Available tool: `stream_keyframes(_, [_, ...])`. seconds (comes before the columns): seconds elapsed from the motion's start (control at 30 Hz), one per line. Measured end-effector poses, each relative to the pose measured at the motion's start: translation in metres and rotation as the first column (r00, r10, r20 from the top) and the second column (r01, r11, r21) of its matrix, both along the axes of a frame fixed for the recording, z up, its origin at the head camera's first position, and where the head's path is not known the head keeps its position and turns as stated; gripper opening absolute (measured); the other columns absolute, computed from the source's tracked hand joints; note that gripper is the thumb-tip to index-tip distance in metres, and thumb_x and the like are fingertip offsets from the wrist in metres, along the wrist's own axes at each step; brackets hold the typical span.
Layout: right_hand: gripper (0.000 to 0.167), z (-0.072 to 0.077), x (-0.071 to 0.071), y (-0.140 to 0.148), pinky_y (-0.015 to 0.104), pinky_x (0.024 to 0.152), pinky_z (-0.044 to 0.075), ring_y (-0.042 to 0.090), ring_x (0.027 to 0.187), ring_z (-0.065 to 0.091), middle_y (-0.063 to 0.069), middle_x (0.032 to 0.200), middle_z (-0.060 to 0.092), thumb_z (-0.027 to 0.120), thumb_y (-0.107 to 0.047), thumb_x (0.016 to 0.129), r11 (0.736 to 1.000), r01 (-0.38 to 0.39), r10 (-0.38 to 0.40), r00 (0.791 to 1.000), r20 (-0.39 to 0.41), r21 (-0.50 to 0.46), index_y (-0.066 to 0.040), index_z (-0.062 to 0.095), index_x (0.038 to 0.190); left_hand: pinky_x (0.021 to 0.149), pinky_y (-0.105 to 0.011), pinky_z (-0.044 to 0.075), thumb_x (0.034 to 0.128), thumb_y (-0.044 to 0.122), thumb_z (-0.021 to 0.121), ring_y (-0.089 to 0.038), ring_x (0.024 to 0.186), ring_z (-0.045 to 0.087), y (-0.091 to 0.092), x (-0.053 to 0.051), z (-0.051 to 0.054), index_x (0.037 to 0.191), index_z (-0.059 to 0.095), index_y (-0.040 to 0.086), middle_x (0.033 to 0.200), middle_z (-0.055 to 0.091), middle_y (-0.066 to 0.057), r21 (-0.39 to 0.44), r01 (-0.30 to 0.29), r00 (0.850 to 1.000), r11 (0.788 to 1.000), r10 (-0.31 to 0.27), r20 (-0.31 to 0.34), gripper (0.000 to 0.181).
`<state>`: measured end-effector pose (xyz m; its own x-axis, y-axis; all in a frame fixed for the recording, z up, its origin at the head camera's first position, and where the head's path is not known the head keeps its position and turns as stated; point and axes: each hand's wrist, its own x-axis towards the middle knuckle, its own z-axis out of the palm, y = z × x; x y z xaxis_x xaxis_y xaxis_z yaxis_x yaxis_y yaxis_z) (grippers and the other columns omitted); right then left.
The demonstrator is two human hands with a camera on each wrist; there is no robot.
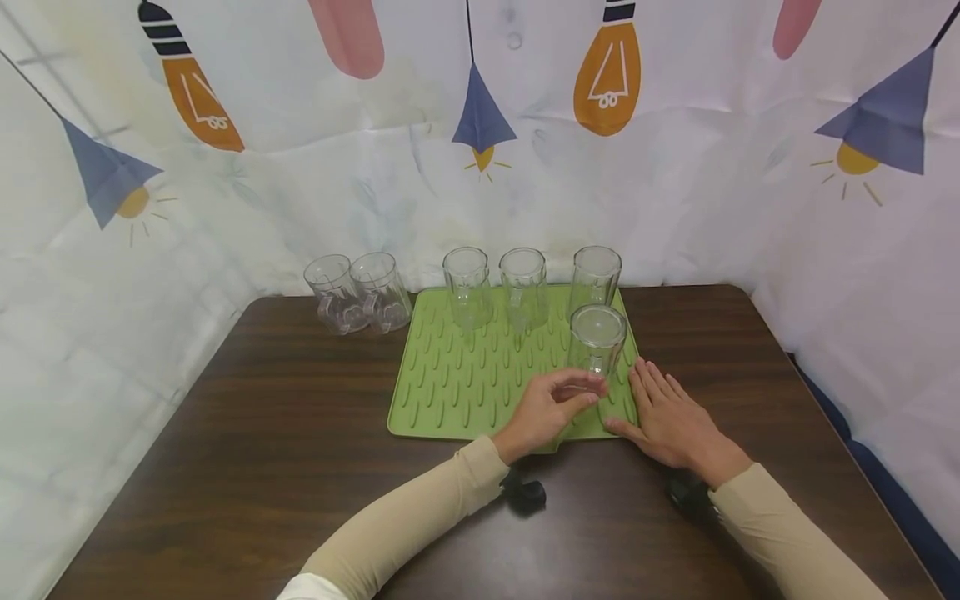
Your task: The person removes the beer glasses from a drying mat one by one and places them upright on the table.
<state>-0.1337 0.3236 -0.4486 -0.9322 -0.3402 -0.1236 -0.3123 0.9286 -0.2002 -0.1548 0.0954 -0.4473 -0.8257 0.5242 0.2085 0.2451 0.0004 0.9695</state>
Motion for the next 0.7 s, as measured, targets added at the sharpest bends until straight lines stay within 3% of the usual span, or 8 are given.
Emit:
stream_keyframes(0.23, [0.1,0.0,-0.001,-0.003,0.071,0.125,0.02,0.053,0.156,0.02,0.034,0.169,0.016,0.051,-0.065,0.1,1.0,-0.002,0.002,1.0,-0.006,0.003,0.012,0.024,0.158,0.093,-0.019,0.061,0.1023,0.004,0.061,-0.027,0.116,0.074,-0.007,-0.001,-0.001,0.128,0.068,0.001,0.126,0.074,-0.019,0.02,0.005,0.999,1.0,-0.004,-0.039,0.027])
stream_keyframes(0.47, [0.1,0.0,-0.001,-0.003,0.071,0.123,0.022,0.054,0.155,0.021,0.036,0.167,0.018,0.051,-0.065,0.101,1.0,-0.005,0.005,1.0,-0.015,0.013,0.013,0.025,0.157,0.102,-0.048,0.06,0.1023,0.001,0.059,-0.042,0.116,0.071,-0.016,-0.001,0.004,0.127,0.068,-0.003,0.128,0.071,-0.025,0.064,0.01,1.0,0.998,-0.012,0.023,0.026])
stream_keyframes(0.7, [0.1,-0.002,-0.001,-0.001,0.071,0.123,0.022,0.055,0.155,0.021,0.036,0.167,0.017,0.051,-0.064,0.101,1.0,0.001,-0.001,1.0,-0.008,-0.001,0.013,0.025,0.157,0.102,-0.041,0.061,0.1025,0.0,0.058,-0.043,0.112,0.072,-0.023,0.0,0.007,0.121,0.069,-0.002,0.124,0.072,-0.025,0.047,-0.003,1.0,0.999,0.002,0.018,0.022])
